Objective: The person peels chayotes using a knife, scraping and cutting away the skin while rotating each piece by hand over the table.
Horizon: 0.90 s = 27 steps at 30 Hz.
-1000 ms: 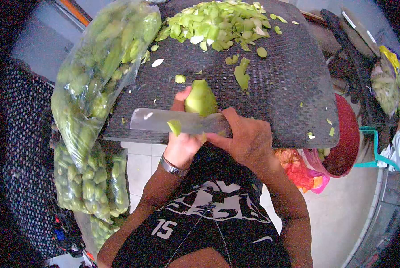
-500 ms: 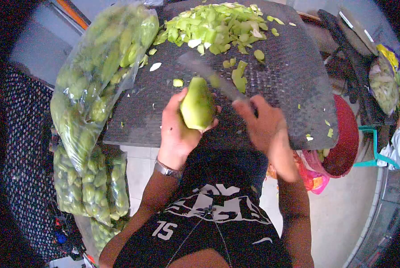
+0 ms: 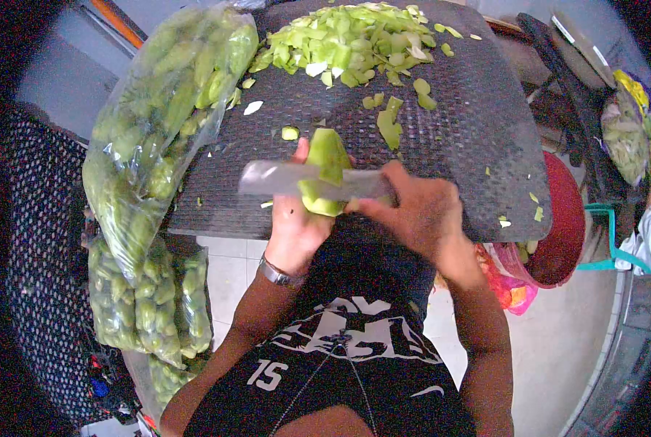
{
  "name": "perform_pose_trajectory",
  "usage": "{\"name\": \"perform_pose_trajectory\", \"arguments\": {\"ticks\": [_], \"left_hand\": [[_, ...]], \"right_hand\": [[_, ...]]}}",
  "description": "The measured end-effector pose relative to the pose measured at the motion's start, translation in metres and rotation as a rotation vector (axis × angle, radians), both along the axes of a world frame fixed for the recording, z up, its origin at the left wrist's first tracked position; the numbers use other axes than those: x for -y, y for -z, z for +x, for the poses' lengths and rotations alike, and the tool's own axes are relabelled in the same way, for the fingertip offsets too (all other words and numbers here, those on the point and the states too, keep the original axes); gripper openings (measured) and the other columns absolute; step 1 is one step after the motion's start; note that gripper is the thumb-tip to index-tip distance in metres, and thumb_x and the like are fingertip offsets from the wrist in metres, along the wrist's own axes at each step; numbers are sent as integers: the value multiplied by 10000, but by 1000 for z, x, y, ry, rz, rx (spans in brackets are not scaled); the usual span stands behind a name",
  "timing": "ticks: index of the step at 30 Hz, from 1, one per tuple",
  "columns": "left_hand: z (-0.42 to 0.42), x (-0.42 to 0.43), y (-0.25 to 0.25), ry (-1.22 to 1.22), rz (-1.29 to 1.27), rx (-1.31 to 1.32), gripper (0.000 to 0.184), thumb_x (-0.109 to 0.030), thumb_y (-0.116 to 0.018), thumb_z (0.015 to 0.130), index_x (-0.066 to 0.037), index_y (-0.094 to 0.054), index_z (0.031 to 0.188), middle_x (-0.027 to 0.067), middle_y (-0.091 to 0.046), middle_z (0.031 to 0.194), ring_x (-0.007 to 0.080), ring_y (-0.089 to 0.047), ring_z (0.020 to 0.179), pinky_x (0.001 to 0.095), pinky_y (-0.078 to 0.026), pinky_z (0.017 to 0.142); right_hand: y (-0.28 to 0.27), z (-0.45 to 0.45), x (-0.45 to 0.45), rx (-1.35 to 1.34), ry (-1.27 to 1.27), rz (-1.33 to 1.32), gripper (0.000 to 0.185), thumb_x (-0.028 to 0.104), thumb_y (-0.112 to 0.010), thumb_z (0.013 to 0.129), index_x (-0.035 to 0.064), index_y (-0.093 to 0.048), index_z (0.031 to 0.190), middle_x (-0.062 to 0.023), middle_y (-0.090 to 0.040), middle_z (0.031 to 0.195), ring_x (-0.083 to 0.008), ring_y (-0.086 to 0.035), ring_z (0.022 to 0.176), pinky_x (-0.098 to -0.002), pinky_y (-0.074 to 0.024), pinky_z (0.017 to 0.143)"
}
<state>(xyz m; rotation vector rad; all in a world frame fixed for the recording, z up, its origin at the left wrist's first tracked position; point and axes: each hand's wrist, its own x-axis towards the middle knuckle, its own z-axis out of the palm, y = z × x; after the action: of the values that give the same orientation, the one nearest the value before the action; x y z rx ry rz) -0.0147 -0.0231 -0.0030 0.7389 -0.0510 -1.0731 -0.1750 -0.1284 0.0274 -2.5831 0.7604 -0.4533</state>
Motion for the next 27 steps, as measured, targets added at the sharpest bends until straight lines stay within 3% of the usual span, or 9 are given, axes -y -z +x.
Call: {"name": "perform_pose_trajectory", "arguments": {"ticks": [2, 3, 7, 10, 13, 16, 17, 20, 27], "left_hand": [[-4, -12, -5, -14, 1, -27, 517, -554, -520, 1024, -98, -603, 1254, 113, -696, 1060, 284, -715, 894, 382, -592, 627], [4, -14, -6, 148, -37, 34, 533, -557, -452, 1049, -96, -590, 1278, 118, -697, 1064, 288, -727, 842, 358, -581, 552], [7, -19, -11, 339, -100, -35, 602, -570, -388, 1060, -63, -570, 1328, 116, -695, 1084, 293, -729, 838, 361, -588, 537], [8, -14, -3, 262, -29, -61, 614, -590, -407, 1050, -69, -574, 1329, 115, -701, 1079, 295, -733, 837, 376, -605, 561], [14, -10, 2, 251, 1, -56, 588, -562, -446, 1053, -80, -545, 1376, 126, -680, 1201, 317, -719, 981, 437, -625, 760], [-1, -7, 22, -53, -74, 88, 572, -514, -479, 1060, -87, -495, 1441, 136, -621, 1345, 335, -649, 1175, 508, -536, 1006], [6, -11, 22, 106, -130, 85, 571, -472, -505, 1062, -107, -442, 1496, 142, -559, 1436, 336, -569, 1295, 536, -435, 1117], [1, -9, 27, 22, -27, 80, 586, -466, -529, 1052, -135, -419, 1523, 142, -559, 1435, 333, -576, 1292, 529, -457, 1098], [-2, -28, 24, 133, -122, 237, 643, -517, -579, 1011, -133, -446, 1510, 143, -565, 1408, 337, -595, 1234, 523, -530, 997]], "right_hand": [[1, -6, 16, -16, 50, -1, 545, 616, -703, 865, 104, -620, 1032, -202, -675, 692, -436, -701, 706, -539, -540, 625], [1, -9, 23, -8, 63, -15, 542, 617, -702, 867, 103, -624, 1019, -209, -671, 692, -446, -697, 711, -542, -534, 625], [1, -16, 53, -78, 288, 118, 528, 577, -650, 940, 49, -647, 937, -259, -647, 712, -483, -677, 759, -544, -510, 658], [3, -16, 55, -38, 284, 258, 519, 539, -610, 988, 25, -661, 942, -293, -647, 759, -497, -670, 810, -542, -508, 693], [-5, -7, 26, -27, 222, 386, 530, 546, -615, 982, 18, -666, 972, -306, -646, 775, -501, -675, 847, -541, -511, 700], [-13, 1, -10, -45, 49, 206, 585, 626, -652, 917, 47, -598, 980, -244, -661, 698, -471, -695, 754, -542, -534, 647], [-10, 4, -13, -23, 33, 153, 584, 633, -656, 908, 58, -588, 980, -229, -665, 688, -459, -698, 734, -538, -537, 634], [0, 9, -16, 20, -13, 8, 582, 646, -669, 885, 81, -573, 983, -194, -678, 676, -425, -708, 693, -525, -546, 601], [2, 4, 6, 74, -82, -85, 569, 628, -702, 855, 97, -592, 1026, -185, -694, 709, -407, -714, 706, -512, -551, 607]]}}
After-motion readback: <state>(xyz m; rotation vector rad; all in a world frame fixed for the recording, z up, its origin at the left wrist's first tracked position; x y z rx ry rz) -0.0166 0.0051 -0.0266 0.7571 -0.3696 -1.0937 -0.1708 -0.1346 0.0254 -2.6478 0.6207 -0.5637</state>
